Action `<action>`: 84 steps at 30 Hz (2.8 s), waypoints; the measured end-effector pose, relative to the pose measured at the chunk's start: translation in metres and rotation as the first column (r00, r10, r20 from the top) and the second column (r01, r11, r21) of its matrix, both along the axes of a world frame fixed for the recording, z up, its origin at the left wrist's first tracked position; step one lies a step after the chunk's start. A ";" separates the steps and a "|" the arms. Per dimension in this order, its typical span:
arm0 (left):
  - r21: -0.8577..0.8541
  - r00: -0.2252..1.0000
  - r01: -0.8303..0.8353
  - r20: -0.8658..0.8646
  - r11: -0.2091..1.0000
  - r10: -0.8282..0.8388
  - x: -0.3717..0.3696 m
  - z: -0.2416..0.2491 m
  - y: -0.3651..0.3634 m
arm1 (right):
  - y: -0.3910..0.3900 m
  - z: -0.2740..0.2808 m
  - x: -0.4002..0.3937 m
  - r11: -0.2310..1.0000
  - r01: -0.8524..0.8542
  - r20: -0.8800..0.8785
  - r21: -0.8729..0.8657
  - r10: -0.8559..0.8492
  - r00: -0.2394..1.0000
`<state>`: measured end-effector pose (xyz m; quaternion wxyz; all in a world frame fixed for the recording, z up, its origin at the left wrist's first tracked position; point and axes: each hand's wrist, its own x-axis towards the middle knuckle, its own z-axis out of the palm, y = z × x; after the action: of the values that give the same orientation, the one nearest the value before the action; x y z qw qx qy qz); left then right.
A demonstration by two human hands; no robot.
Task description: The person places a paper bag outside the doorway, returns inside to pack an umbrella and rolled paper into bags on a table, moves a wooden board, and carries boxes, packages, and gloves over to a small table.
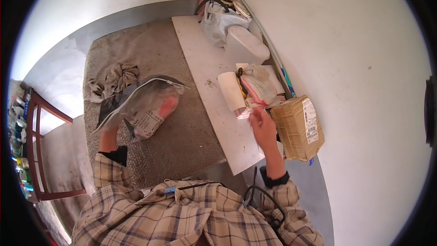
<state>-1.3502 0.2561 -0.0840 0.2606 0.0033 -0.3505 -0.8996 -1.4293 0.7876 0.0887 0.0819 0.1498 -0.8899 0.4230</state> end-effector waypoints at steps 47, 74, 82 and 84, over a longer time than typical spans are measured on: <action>0.038 0.712 0.590 0.447 0.806 -0.542 0.003 0.104 0.290 | -0.032 -0.046 0.018 0.991 0.049 0.232 -0.126 -0.019 0.972; -0.194 0.726 0.497 0.627 0.846 -0.283 0.058 0.106 0.238 | -0.110 -0.023 -0.076 0.828 0.260 -0.561 0.496 0.077 0.824; -0.229 0.802 0.409 0.551 0.883 -0.229 0.088 0.154 0.206 | -0.119 -0.080 0.029 0.825 -0.022 -0.477 0.565 0.348 0.807; -0.196 0.752 0.452 0.608 0.870 -0.254 0.096 0.153 0.194 | -0.111 -0.065 0.044 0.852 -0.192 -0.364 0.488 0.398 0.842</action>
<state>-1.2546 0.4501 0.0687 -0.0354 0.1577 -0.5511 -0.8186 -1.3849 0.6764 0.0234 0.1830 0.3971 -0.8820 0.1758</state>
